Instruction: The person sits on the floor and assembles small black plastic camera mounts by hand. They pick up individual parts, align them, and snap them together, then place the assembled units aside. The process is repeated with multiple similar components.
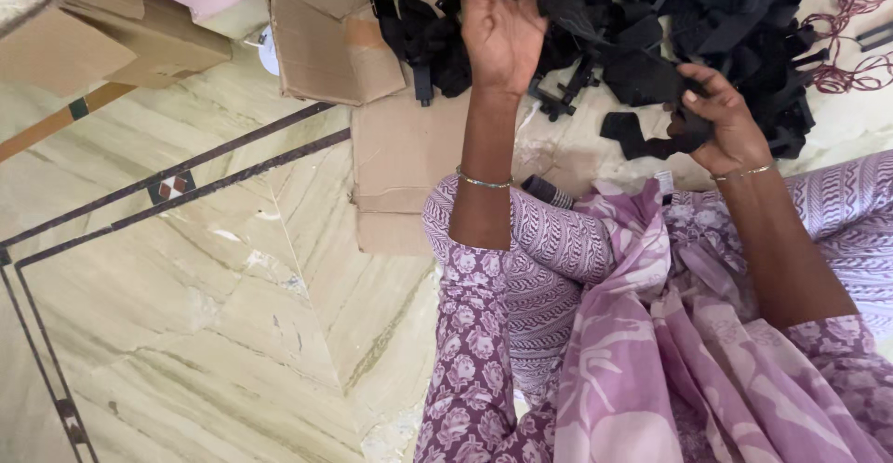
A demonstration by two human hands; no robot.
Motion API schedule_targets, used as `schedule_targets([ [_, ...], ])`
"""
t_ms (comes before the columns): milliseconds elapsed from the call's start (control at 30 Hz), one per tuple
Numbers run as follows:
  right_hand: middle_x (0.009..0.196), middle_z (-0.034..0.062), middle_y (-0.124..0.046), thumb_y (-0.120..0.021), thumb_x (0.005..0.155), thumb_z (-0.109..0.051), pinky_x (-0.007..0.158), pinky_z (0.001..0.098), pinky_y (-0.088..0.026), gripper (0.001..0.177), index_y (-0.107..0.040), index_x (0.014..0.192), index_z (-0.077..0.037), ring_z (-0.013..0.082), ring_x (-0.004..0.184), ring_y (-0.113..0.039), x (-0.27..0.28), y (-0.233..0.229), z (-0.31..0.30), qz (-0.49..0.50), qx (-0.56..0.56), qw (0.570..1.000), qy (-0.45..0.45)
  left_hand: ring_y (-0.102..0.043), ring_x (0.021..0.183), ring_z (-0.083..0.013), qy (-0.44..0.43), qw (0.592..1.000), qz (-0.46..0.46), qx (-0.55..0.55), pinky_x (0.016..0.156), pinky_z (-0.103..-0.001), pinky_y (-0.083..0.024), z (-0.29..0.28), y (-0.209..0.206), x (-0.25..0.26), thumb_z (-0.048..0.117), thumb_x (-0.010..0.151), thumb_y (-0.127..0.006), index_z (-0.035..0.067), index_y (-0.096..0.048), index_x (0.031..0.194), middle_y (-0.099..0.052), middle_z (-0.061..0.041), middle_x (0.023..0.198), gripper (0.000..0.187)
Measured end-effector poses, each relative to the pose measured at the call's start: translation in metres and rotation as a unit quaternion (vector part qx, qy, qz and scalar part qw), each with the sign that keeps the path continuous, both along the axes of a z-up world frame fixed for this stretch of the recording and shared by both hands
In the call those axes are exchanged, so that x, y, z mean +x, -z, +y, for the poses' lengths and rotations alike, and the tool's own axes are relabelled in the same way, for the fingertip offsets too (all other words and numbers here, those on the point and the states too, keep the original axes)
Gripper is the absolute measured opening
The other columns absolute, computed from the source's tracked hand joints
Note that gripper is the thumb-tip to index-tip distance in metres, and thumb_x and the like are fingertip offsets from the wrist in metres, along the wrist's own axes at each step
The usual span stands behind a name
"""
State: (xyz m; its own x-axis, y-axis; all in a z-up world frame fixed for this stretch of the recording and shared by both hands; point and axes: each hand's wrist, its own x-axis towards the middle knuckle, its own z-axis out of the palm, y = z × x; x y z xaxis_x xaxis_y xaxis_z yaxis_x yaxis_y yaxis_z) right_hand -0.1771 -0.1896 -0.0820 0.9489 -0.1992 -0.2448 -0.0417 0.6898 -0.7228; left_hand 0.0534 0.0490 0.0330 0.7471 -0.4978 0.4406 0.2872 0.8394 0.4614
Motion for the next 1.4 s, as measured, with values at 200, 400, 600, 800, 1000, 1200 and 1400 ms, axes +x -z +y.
schedule_targets([
  [200, 0.128, 0.0080, -0.065, -0.065, 0.107, -0.004, 0.099, 0.0393, -0.060, 0.034, -0.055, 0.139, -0.003, 0.0186, 0.110, -0.067, 0.005, -0.030, 0.014, -0.049, 0.000, 0.999, 0.022, -0.060, 0.116, -0.0178, 0.026, 0.995, -0.046, -0.087, 0.109, -0.050, -0.049, -0.002, 0.019, 0.008, -0.005, 0.111, -0.060, 0.010, -0.051, 0.137, -0.062, -0.003, 0.116, 0.032],
  [400, 0.130, 0.0035, -0.063, -0.075, 0.091, -0.010, 0.094, 0.0352, -0.057, 0.067, -0.048, 0.151, -0.013, 0.0162, 0.112, -0.064, -0.001, -0.076, 0.018, -0.125, -0.164, 0.978, -0.014, -0.062, 0.127, -0.0299, -0.064, 0.996, 0.035, -0.046, 0.115, -0.053, -0.047, 0.005, 0.036, 0.016, 0.022, 0.114, -0.059, 0.012, -0.057, 0.128, -0.065, -0.008, 0.126, 0.017],
  [600, 0.093, 0.0067, -0.054, -0.081, 0.074, 0.000, 0.075, 0.0387, -0.045, 0.062, -0.069, 0.133, -0.015, 0.0252, 0.085, -0.055, -0.019, -0.078, 0.005, -0.003, -0.828, 0.560, 0.011, -0.061, 0.124, -0.0340, -0.031, 0.992, 0.079, -0.089, 0.111, -0.054, -0.048, 0.028, 0.014, 0.021, 0.045, 0.115, -0.057, 0.010, -0.060, 0.132, -0.065, -0.015, 0.133, 0.040],
  [800, 0.118, 0.0086, -0.055, -0.085, 0.073, -0.007, 0.093, 0.0417, -0.041, 0.037, -0.064, 0.102, -0.011, 0.0294, 0.117, -0.052, -0.021, -0.071, -0.035, -0.047, -0.906, 0.371, 0.198, -0.059, 0.128, -0.0296, -0.016, 0.989, 0.069, -0.130, 0.106, -0.050, -0.050, 0.041, -0.019, 0.014, 0.048, 0.114, -0.055, 0.003, -0.054, 0.140, -0.064, -0.014, 0.134, 0.052],
  [1000, 0.118, 0.0073, -0.058, -0.073, 0.073, 0.006, 0.101, 0.0389, -0.043, 0.038, -0.060, 0.107, -0.005, 0.0270, 0.114, -0.055, -0.042, -0.069, -0.078, -0.009, -0.890, 0.439, 0.125, -0.057, 0.130, -0.0253, -0.029, 0.991, 0.030, -0.125, 0.103, -0.044, -0.049, 0.065, -0.040, 0.017, 0.046, 0.113, -0.054, 0.024, -0.039, 0.157, -0.059, -0.010, 0.138, 0.052],
  [1200, 0.109, 0.0107, -0.061, -0.071, 0.084, 0.011, 0.090, 0.0343, -0.048, 0.033, -0.055, 0.110, 0.000, 0.0252, 0.103, -0.060, -0.036, -0.075, -0.088, -0.039, -0.738, 0.668, 0.087, -0.055, 0.130, -0.0238, -0.050, 0.993, 0.025, -0.102, 0.102, -0.043, -0.048, 0.061, -0.033, 0.022, 0.048, 0.112, -0.053, 0.026, -0.035, 0.159, -0.058, -0.011, 0.138, 0.055],
  [1400, 0.104, 0.0049, -0.068, -0.059, 0.083, 0.017, 0.082, 0.0220, -0.054, 0.029, -0.060, 0.104, -0.004, 0.0111, 0.096, -0.068, -0.048, -0.071, -0.105, -0.051, -0.415, 0.907, 0.045, -0.053, 0.129, -0.0234, -0.078, 0.989, 0.045, -0.115, 0.099, -0.042, -0.049, 0.074, -0.027, 0.032, 0.052, 0.111, -0.054, 0.024, -0.035, 0.161, -0.058, -0.010, 0.137, 0.061],
])
